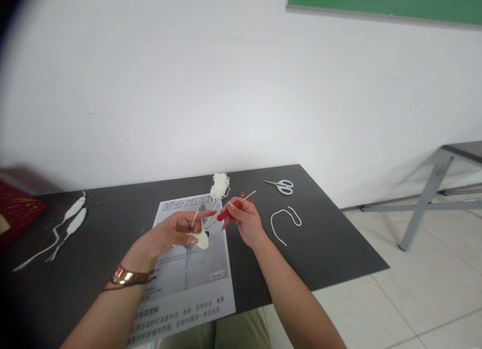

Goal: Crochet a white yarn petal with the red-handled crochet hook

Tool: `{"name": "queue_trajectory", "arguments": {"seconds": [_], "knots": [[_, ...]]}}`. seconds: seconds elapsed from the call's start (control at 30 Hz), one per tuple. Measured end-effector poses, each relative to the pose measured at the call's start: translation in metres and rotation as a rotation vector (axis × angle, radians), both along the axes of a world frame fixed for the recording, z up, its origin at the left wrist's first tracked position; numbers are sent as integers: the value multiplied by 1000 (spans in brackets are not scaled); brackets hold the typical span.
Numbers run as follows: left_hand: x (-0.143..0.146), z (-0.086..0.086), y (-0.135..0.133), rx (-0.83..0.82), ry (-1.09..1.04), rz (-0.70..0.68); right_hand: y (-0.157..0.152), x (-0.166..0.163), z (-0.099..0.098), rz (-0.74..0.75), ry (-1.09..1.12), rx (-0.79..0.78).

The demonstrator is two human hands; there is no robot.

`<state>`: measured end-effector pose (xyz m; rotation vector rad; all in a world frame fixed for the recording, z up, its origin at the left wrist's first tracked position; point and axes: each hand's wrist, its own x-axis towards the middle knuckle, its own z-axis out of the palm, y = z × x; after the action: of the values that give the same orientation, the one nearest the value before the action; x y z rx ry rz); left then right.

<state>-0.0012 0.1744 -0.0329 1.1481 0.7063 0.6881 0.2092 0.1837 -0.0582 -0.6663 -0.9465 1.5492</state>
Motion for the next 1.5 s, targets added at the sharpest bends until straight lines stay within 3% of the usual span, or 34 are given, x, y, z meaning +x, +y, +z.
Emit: {"name": "queue_trajectory", "arguments": {"seconds": [0.5,0.77,1.03,1.23,1.33,1.5], "knots": [[-4,-8,3,-21,43,-62,-1,5,-1,-24,-134,102],[0,-8,5,27,149,-52,-3,9,-2,-38,-353,294],[-3,-29,15,170,377,62,-15,1,4,-119,-703,684],[-1,-32,16,224,444,225,-21,-11,-8,-153,-827,1012],[1,-28,16,227,391,302,-20,-11,-16,-171,-846,1099],[2,-24,16,174,221,410,-16,-9,-20,-258,-803,1116]]}}
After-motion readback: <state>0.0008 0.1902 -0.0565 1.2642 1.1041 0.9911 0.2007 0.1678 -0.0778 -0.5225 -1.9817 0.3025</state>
